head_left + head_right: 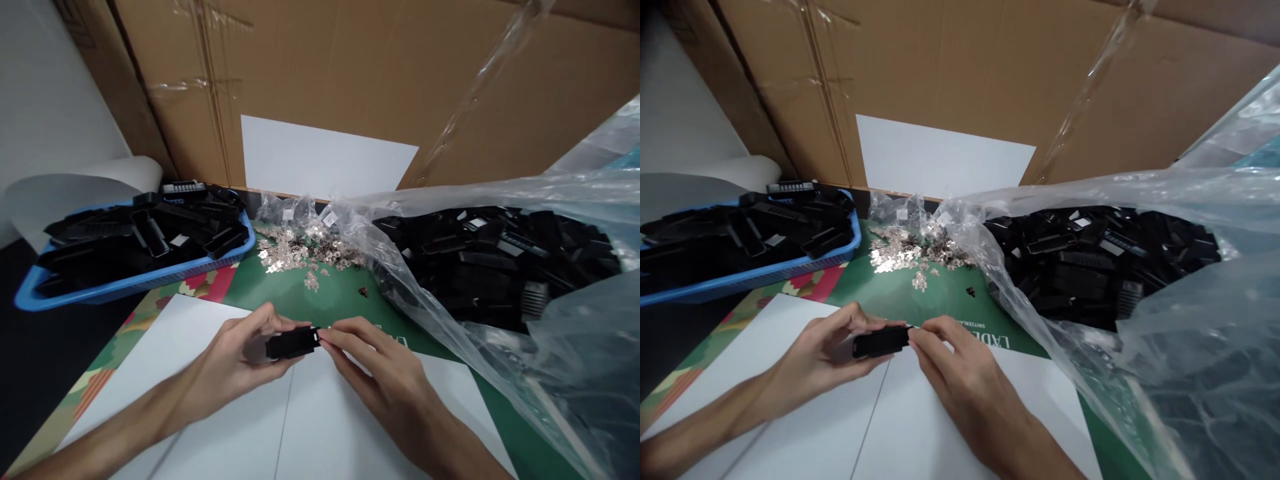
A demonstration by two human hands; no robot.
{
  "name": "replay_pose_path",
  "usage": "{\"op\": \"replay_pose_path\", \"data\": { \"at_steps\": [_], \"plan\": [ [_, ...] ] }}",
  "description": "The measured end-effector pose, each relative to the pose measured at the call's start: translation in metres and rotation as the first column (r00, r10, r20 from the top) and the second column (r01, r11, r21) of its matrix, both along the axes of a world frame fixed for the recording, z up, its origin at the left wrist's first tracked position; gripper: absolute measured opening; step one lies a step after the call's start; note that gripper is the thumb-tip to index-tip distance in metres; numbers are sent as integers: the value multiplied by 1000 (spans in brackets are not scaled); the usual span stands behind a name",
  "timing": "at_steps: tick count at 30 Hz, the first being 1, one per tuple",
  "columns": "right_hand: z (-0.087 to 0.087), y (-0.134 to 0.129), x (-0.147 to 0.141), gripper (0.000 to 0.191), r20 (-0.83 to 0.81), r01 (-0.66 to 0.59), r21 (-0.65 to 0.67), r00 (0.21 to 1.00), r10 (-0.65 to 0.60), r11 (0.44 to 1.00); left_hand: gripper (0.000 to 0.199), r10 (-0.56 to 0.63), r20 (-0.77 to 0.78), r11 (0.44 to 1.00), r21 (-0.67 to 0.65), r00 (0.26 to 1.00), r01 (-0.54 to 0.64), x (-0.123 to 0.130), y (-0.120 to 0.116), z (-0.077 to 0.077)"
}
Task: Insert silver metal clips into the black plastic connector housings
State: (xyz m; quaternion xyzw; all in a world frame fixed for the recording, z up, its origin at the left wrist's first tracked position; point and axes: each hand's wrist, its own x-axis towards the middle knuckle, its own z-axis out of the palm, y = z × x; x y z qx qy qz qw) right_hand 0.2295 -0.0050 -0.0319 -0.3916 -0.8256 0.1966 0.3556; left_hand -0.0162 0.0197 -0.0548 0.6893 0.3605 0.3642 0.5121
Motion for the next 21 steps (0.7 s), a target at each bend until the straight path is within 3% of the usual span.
{"op": "replay_pose_path", "data": {
  "at_steps": [4, 8, 12, 15, 18, 21],
  "plan": [
    [10, 1, 4, 13, -67, 11, -169, 997, -23, 986, 26, 10, 9, 1000, -2, 1000, -10, 2, 1, 2],
    [18, 5, 8, 13, -43, 12, -363, 999, -30, 932, 24, -10, 1, 1000, -11, 1000, 10, 2, 1, 1],
    [19, 7, 9, 14, -42, 7, -417, 999, -27, 909, 23, -61, -6, 997, -42, 998, 61, 0, -1, 2],
    [17, 9, 7, 8, -96, 16, -510, 993, -75, 860, 21, -83, -42, 996, -24, 996, 82, -2, -2, 4],
    [14, 12, 4, 24, -173, 5, -587, 976, -131, 810, 21, -102, -108, 993, 41, 989, 107, -3, -4, 5],
    [9, 15, 5, 19, -208, -34, -560, 973, -101, 828, 20, -81, -134, 992, 88, 988, 93, -1, -5, 7]
  ]
}}
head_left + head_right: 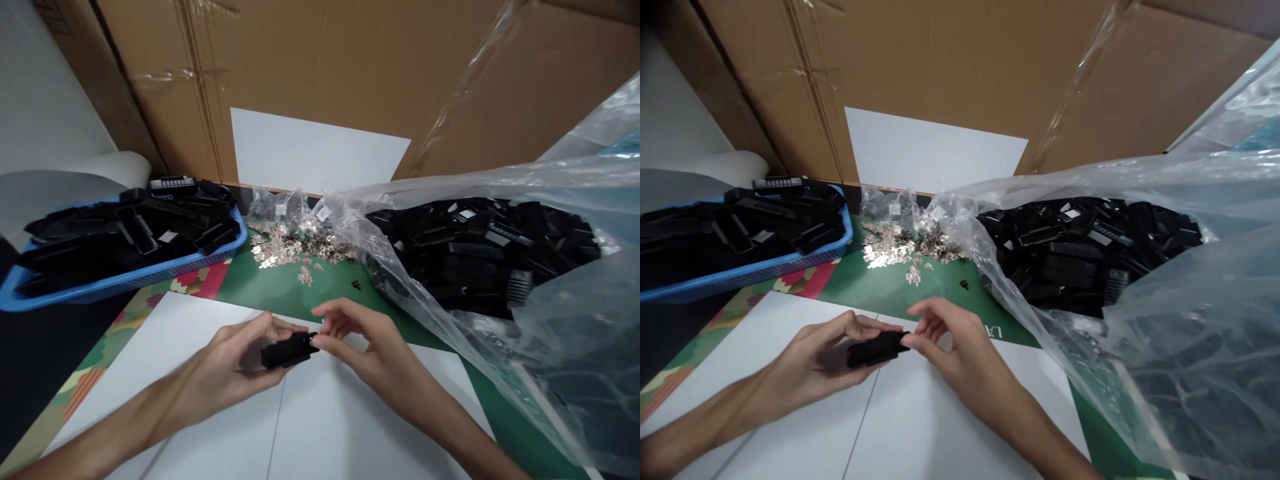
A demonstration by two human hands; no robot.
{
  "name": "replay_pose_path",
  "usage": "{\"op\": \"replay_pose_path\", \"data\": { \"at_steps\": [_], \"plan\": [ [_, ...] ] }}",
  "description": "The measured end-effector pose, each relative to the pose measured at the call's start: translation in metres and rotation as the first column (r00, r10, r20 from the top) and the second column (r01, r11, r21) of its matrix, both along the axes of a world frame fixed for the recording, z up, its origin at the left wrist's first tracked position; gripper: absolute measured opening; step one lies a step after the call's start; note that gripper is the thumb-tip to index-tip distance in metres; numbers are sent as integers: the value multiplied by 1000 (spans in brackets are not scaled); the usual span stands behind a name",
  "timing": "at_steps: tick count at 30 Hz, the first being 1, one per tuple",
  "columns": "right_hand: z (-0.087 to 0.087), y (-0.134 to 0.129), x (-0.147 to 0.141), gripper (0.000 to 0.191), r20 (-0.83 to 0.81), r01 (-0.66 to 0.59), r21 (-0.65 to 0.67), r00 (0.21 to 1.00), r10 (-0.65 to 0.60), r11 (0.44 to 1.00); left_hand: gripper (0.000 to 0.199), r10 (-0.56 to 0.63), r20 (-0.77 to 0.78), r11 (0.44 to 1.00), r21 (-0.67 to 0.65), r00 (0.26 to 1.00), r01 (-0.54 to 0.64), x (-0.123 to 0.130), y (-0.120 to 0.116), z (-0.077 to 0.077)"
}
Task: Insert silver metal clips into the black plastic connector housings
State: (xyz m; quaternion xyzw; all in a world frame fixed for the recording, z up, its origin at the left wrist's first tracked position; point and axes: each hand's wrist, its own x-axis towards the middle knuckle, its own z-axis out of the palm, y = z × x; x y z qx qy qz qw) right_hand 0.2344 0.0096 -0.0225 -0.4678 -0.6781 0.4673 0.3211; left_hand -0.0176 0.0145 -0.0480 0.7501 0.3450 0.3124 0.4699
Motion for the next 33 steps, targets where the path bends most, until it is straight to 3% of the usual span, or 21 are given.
{"op": "replay_pose_path", "data": {
  "at_steps": [4, 8, 13, 21, 25, 29, 33],
  "plan": [
    [-7, 0, 3, 29, -40, -149, 82, 987, 153, 985, 33, 31, -20, 991, 129, 999, -28, 3, 0, 4],
    [-14, -2, 3, 29, -50, -112, 218, 991, 126, 969, 47, -44, -73, 964, 259, 996, 62, 5, 0, 4],
    [-19, -4, 2, 30, -52, -141, 222, 986, 156, 965, 49, -60, -69, 928, 363, 996, 81, 3, 0, -2],
    [-19, -5, 3, 30, -53, -137, 237, 987, 153, 962, 49, -68, -85, 920, 381, 994, 95, 1, 2, -4],
    [-26, -8, -6, 47, -45, -62, 363, 995, 84, 930, 45, 27, -51, 970, 243, 998, -14, 2, -2, -3],
    [-38, -15, -19, 51, 31, 3, 606, 999, -27, 796, 29, 185, -40, 982, 54, 982, -183, 8, -6, 2],
    [-42, -18, -19, 56, 236, -110, 690, 968, -79, 716, 26, 214, -11, 973, -87, 977, -214, 12, -5, 5]
  ]
}}
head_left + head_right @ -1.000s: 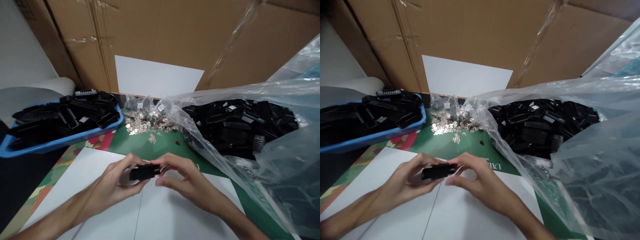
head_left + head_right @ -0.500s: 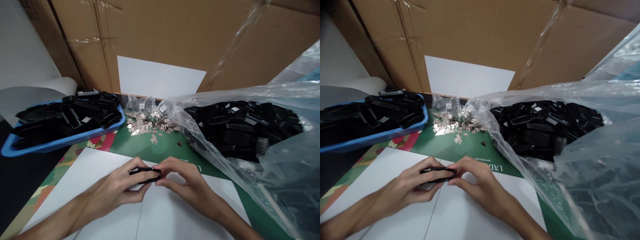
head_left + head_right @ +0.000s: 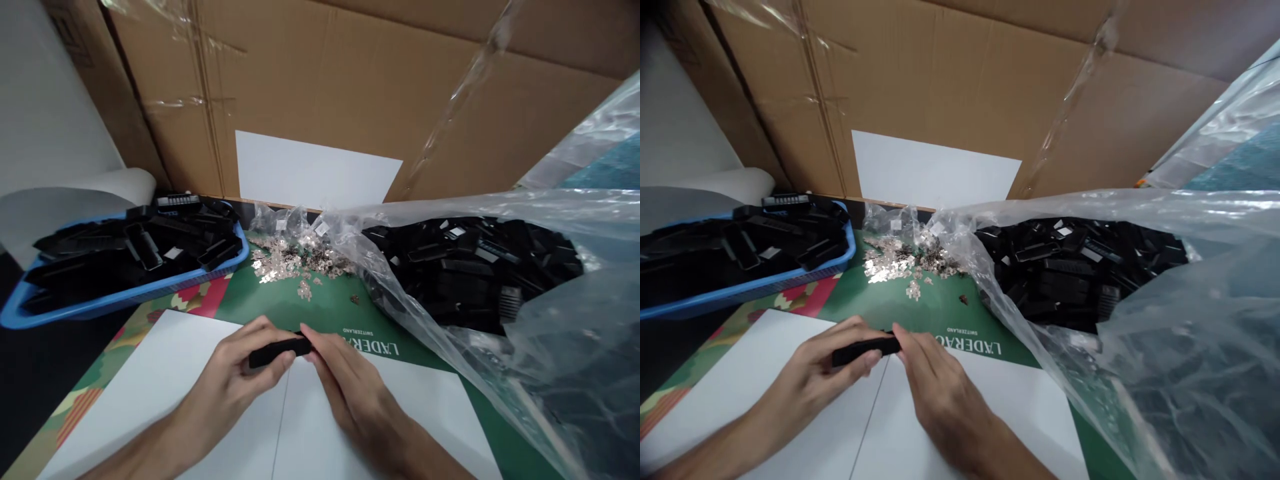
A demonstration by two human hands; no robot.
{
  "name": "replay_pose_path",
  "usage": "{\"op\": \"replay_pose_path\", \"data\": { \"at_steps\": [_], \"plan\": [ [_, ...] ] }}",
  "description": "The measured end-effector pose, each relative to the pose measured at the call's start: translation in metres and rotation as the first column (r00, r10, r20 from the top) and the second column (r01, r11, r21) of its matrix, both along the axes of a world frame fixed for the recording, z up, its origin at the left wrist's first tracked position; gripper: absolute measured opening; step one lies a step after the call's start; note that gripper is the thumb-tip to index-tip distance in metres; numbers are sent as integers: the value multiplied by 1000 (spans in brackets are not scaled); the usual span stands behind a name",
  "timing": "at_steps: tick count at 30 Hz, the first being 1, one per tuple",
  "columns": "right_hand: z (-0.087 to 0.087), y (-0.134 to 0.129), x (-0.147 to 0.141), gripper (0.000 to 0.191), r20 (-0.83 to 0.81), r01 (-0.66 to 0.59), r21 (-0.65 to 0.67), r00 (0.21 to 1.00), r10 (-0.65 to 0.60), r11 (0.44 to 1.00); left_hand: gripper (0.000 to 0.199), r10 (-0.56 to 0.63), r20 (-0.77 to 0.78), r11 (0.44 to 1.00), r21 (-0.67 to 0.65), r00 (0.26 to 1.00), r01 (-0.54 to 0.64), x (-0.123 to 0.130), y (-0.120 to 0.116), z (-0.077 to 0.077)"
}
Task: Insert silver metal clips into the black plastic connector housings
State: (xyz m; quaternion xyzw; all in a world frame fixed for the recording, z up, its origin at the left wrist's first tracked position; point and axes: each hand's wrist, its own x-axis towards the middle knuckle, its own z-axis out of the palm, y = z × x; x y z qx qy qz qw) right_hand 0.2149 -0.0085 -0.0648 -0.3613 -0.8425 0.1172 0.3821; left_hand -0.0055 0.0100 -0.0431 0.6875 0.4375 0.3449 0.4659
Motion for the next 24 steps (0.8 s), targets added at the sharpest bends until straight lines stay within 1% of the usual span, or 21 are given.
{"op": "replay_pose_path", "data": {
  "at_steps": [2, 4, 6, 8, 9, 11, 13, 14, 15, 18, 20, 22, 24],
  "plan": [
    [3, 2, 5, 58, 90, -42, 65, 995, 36, 997, 27, -16, 30, 999, -37, 999, 17, -1, 2, 3],
    [6, 6, 10, 58, 163, -107, 117, 983, 87, 987, 27, -31, 27, 998, -61, 999, 33, -4, 5, 6],
    [10, 14, 14, 52, 199, -159, 96, 970, 137, 983, 25, -58, -19, 996, -73, 998, 57, -7, 9, 10],
    [12, 25, 17, 42, 185, -176, 13, 968, 170, 984, 22, -68, -78, 995, -81, 995, 62, -10, 13, 11],
    [11, 32, 18, 40, 180, -160, -29, 970, 163, 987, 20, -69, -92, 994, -89, 993, 61, -12, 16, 10],
    [9, 45, 19, 44, 215, -57, -56, 974, 68, 997, 20, -49, -58, 994, -98, 997, 43, -14, 21, 6],
    [5, 57, 19, 48, 299, 86, -21, 951, -76, 996, 27, -24, 18, 993, -118, 1000, 26, -16, 27, 2],
    [3, 62, 18, 48, 339, 142, -4, 932, -132, 990, 31, -3, 51, 990, -138, 999, 10, -16, 28, 0],
    [1, 65, 18, 47, 372, 173, 9, 914, -164, 985, 35, 26, 72, 987, -162, 997, -14, -16, 30, 0],
    [-1, 68, 16, 44, 429, 177, 49, 885, -180, 983, 47, 104, 104, 972, -220, 989, -79, -15, 29, 2],
    [-1, 68, 14, 40, 426, 153, 96, 887, -179, 984, 53, 124, 147, 970, -225, 981, -89, -13, 27, 5],
    [-2, 66, 12, 33, 392, 135, 143, 902, -181, 980, 56, 108, 192, 965, -254, 975, -57, -12, 24, 7],
    [-3, 65, 12, 20, 350, 112, 185, 921, -172, 976, 51, 81, 223, 954, -300, 971, -11, -11, 22, 7]
  ]
}}
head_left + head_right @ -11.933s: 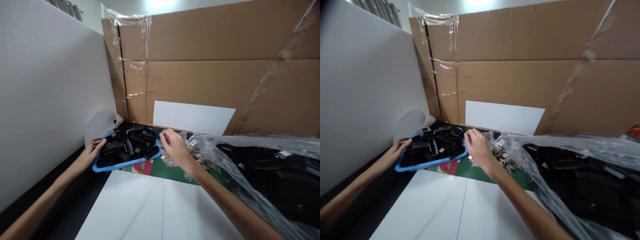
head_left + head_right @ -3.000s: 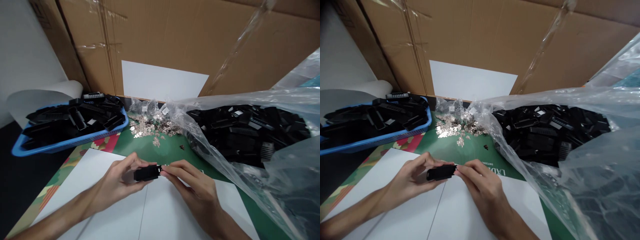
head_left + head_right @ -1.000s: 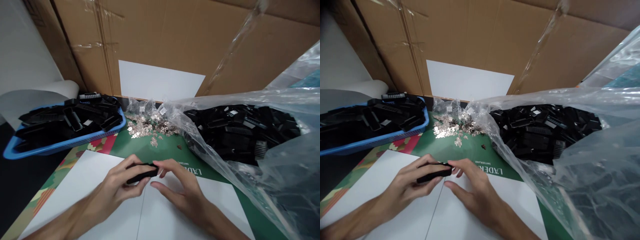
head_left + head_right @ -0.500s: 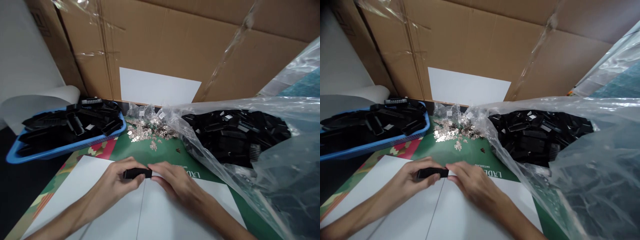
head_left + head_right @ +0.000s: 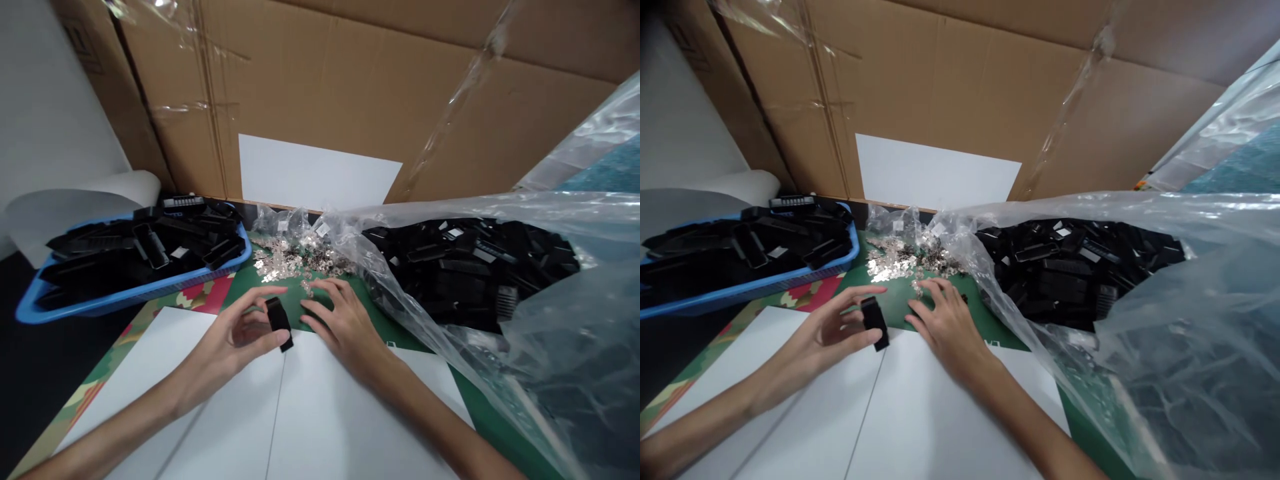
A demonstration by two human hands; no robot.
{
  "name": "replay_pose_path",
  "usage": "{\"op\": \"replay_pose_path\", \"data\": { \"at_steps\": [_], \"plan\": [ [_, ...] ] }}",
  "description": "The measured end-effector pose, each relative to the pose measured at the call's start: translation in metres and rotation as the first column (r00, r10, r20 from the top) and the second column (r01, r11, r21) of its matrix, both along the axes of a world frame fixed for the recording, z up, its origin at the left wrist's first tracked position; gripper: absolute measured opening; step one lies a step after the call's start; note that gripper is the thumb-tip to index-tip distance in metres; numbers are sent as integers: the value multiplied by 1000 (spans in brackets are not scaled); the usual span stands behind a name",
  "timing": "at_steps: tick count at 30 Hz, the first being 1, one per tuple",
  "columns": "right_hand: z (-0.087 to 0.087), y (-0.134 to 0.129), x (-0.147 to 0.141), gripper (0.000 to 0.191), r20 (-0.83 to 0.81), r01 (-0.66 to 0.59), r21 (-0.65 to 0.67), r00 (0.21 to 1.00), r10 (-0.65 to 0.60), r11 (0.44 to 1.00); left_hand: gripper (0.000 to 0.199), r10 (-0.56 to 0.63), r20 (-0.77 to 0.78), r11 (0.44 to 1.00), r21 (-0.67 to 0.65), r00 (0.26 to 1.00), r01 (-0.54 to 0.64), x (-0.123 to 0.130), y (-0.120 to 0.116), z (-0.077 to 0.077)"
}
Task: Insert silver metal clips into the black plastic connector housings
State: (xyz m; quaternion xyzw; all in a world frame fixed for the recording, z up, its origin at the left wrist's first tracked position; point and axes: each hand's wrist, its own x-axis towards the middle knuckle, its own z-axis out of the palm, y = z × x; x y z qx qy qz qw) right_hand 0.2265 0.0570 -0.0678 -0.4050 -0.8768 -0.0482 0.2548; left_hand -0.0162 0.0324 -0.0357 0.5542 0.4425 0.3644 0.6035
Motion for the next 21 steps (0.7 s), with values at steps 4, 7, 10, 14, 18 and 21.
{"op": "replay_pose_path", "data": {
  "at_steps": [4, 7, 10, 14, 18, 21],
  "plan": [
    [1, -3, 2, 22, -133, -78, 9, 988, 78, 997, 38, 21, 49, 1000, -10, 999, -20, 3, 0, -5],
    [8, -7, 5, 21, -238, -50, -82, 971, 29, 995, 39, 33, 77, 999, -26, 997, -31, 5, -1, -6],
    [12, -11, 6, 21, -166, 5, -140, 986, -28, 990, 24, 29, 58, 999, -42, 998, -26, 7, -3, -4],
    [8, -14, 4, 29, 49, -32, -82, 998, 36, 996, 35, -15, -103, 999, 41, 995, 20, 7, -5, -8],
    [3, -13, 3, 20, -52, 19, -71, 998, -23, 997, 42, -40, -193, 994, 89, 980, 58, 4, -5, -11],
    [8, -16, 5, 22, -186, 41, -121, 980, -63, 992, 35, -33, -232, 994, 92, 972, 56, 3, -6, -10]
  ]
}}
